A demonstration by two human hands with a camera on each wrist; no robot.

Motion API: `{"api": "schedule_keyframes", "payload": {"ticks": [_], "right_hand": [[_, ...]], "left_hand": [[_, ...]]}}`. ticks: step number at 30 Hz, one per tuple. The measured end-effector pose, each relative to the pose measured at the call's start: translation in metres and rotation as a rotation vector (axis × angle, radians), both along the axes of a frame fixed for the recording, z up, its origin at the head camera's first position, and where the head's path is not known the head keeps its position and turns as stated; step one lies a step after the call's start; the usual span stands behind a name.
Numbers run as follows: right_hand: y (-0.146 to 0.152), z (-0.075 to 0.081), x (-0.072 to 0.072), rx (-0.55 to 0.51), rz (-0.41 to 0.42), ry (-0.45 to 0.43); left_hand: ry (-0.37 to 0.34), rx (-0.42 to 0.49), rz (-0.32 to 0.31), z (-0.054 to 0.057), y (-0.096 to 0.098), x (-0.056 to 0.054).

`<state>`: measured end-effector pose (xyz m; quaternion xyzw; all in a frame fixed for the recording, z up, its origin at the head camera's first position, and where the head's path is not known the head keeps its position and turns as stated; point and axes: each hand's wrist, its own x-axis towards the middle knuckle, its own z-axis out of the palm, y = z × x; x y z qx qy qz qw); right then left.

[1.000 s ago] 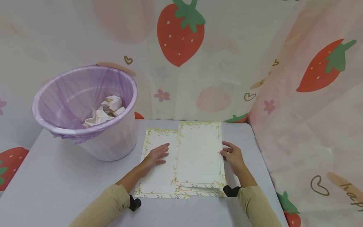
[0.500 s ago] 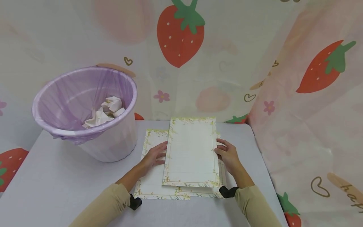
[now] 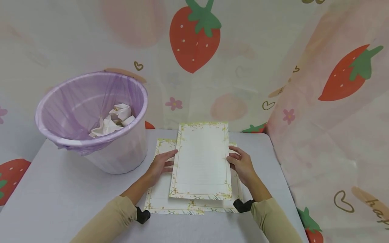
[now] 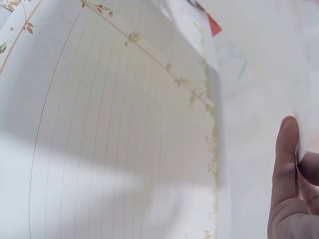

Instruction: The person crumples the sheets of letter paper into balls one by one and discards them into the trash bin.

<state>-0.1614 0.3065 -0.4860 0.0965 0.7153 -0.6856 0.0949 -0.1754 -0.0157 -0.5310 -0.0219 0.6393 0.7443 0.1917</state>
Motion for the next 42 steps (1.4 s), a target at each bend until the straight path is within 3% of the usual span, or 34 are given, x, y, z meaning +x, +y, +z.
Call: {"api": "schedule_keyframes", "payload": {"ticks": [10,15,19,23,31,37,42], "right_hand": [[-0.001,0.005,0.001,0.041,0.026,0.001],[-0.002,0.007,0.001,0.047,0.046,0.032],[-0.003,0.011,0.001,0.032,0.073,0.056],[-0.004,0.016,0.0,0.02,0.094,0.071],[-0.004,0.03,-0.004,0.027,0.127,0.089],[-0.003,0.042,-0.005,0.012,0.124,0.102],[-0.001,0.052,-0.006,-0.003,0.145,0.134]], "left_hand": [[0.053,0.009,0.037,0.001,-0.007,-0.005],[0.104,-0.03,0.065,0.005,-0.008,-0.005],[0.143,-0.074,0.08,0.012,-0.009,-0.004],[0.165,-0.061,0.071,0.022,-0.013,-0.004],[0.223,-0.038,0.092,0.03,-0.02,-0.013],[0.232,-0.007,0.123,0.039,-0.023,-0.015],[0.222,0.004,0.097,0.052,-0.024,-0.013]]}}
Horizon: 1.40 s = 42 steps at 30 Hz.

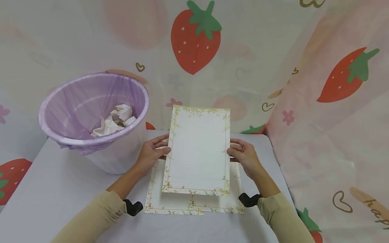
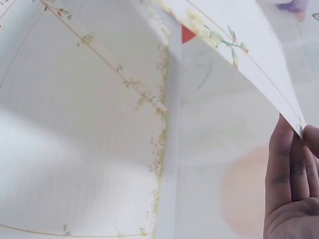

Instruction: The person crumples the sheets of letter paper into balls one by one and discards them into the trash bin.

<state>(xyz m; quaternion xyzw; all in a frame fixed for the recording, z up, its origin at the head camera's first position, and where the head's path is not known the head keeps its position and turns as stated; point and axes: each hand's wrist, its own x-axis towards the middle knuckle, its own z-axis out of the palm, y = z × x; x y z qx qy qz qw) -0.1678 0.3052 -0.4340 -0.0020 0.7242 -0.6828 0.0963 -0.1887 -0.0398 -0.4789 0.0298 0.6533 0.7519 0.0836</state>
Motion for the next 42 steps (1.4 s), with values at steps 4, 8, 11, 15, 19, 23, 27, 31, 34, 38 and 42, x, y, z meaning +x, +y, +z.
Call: {"api": "schedule_keyframes", "payload": {"ticks": [4,8,11,15,19,23,27,31,34,38,42], "right_hand": [[0.003,0.008,-0.003,-0.031,0.014,0.023],[0.004,0.016,-0.004,-0.068,0.027,0.031],[0.004,0.022,-0.003,-0.083,0.032,0.035],[0.004,0.027,-0.001,-0.1,0.028,0.042],[0.004,0.029,0.0,-0.129,0.024,0.044],[0.005,0.028,0.0,-0.127,0.023,0.042],[0.005,0.028,0.0,-0.129,0.035,0.055],[0.004,0.027,0.0,-0.141,0.032,0.064],[0.003,0.026,0.001,-0.131,0.013,0.06],[0.002,0.026,0.002,-0.096,-0.013,0.05],[0.001,0.025,0.002,-0.072,-0.016,0.069]], "left_hand": [[-0.009,0.011,-0.031,0.011,-0.002,0.001],[-0.009,0.03,-0.056,0.019,-0.003,0.0],[-0.003,0.041,-0.067,0.023,-0.004,0.0],[0.005,0.054,-0.063,0.026,-0.004,-0.002],[0.002,0.067,-0.047,0.028,-0.004,-0.003],[-0.008,0.072,-0.038,0.032,-0.004,-0.002],[-0.014,0.072,-0.031,0.034,-0.003,-0.002],[-0.025,0.087,-0.031,0.034,-0.004,-0.002],[-0.044,0.109,-0.028,0.034,-0.005,-0.001],[-0.071,0.14,-0.02,0.034,-0.006,-0.001],[-0.092,0.167,-0.017,0.035,-0.006,0.0]]}}
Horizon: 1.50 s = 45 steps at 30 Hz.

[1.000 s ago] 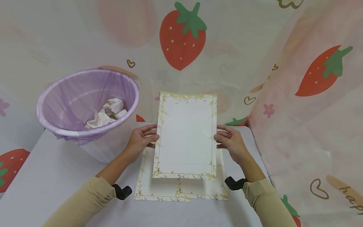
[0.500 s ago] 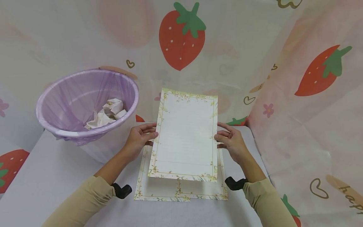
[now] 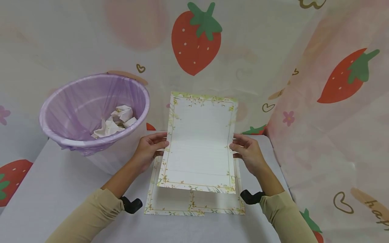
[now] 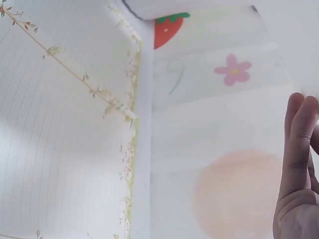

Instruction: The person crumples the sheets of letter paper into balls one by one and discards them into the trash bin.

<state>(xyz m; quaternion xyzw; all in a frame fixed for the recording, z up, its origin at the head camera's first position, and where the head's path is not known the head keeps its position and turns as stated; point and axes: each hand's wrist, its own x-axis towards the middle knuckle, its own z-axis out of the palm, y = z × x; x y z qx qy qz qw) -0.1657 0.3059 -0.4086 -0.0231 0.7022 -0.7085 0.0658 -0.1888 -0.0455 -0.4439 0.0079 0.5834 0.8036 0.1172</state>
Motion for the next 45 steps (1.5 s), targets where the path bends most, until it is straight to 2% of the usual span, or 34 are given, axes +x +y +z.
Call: {"api": "schedule_keyframes", "payload": {"ticks": [9,18,29,36,39,45], "right_hand": [[0.0003,-0.0014,-0.0012,-0.035,0.029,0.043],[-0.0038,-0.0026,-0.0021,-0.085,0.037,0.084],[-0.0029,-0.0016,-0.0007,-0.031,0.079,0.136],[-0.0038,-0.0028,-0.0005,-0.039,0.07,0.111],[-0.0044,-0.0035,0.0001,-0.017,0.06,0.089],[-0.0082,-0.0059,0.001,0.012,0.048,0.068]], "left_hand": [[-0.021,0.073,-0.002,0.0001,0.0011,-0.0003],[-0.095,0.133,0.034,0.0031,0.002,-0.0015],[-0.101,0.282,-0.07,0.0068,0.0016,0.0002],[-0.078,0.375,-0.134,0.0045,0.0011,-0.0006],[-0.074,0.401,-0.141,0.004,0.0011,-0.0006],[-0.126,0.456,-0.097,0.0044,0.0022,-0.0004]]}}
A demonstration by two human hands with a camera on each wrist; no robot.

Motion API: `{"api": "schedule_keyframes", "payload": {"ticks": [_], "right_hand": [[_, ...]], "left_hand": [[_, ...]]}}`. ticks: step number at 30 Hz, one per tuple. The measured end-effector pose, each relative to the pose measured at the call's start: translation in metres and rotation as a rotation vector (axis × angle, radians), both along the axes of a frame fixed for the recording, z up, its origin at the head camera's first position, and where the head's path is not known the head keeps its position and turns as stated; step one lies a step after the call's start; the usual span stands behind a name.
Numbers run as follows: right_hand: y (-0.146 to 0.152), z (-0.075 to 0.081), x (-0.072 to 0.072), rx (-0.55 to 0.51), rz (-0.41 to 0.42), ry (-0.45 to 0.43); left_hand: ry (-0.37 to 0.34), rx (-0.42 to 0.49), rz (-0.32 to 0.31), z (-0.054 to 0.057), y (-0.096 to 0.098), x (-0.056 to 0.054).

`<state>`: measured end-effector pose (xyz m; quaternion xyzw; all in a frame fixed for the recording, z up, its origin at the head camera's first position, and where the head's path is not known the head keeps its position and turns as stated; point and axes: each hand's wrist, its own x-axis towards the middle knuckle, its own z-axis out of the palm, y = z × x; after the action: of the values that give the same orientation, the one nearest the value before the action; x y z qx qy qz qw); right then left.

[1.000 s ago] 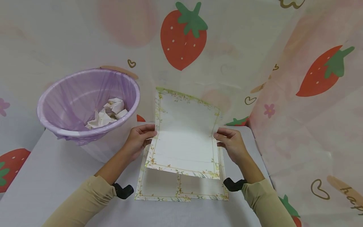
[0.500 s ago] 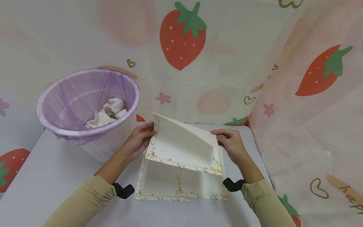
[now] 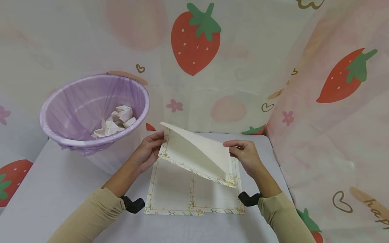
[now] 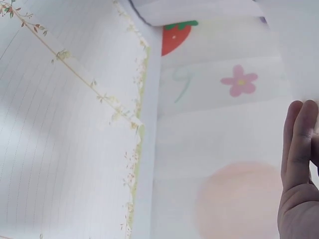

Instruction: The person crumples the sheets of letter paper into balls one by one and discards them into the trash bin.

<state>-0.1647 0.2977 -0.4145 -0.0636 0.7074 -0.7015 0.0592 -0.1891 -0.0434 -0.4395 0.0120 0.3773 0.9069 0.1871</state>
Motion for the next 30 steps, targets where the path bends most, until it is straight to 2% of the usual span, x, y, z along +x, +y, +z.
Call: {"api": "schedule_keyframes", "payload": {"ticks": [4,9,11,16,22,26,30], "right_hand": [[-0.001,-0.002,0.0,0.035,0.002,0.006],[-0.001,-0.004,0.001,0.109,0.008,0.032],[-0.001,-0.005,0.001,0.131,0.019,0.05],[-0.002,-0.006,0.001,0.18,0.042,0.076],[-0.002,-0.007,0.003,0.227,0.101,0.088],[-0.002,-0.007,0.005,0.184,0.147,0.075],[-0.001,-0.007,0.005,0.121,0.235,0.085]], "left_hand": [[-0.001,0.027,0.01,-0.001,-0.001,0.0],[0.031,0.041,0.015,-0.001,-0.002,0.0],[0.061,-0.008,0.033,0.0,-0.002,0.001],[0.156,-0.199,0.113,0.003,0.004,0.003],[0.225,-0.313,0.229,-0.001,0.009,0.002],[0.247,-0.383,0.254,-0.002,0.01,0.001],[0.275,-0.426,0.278,-0.001,0.01,0.002]]}}
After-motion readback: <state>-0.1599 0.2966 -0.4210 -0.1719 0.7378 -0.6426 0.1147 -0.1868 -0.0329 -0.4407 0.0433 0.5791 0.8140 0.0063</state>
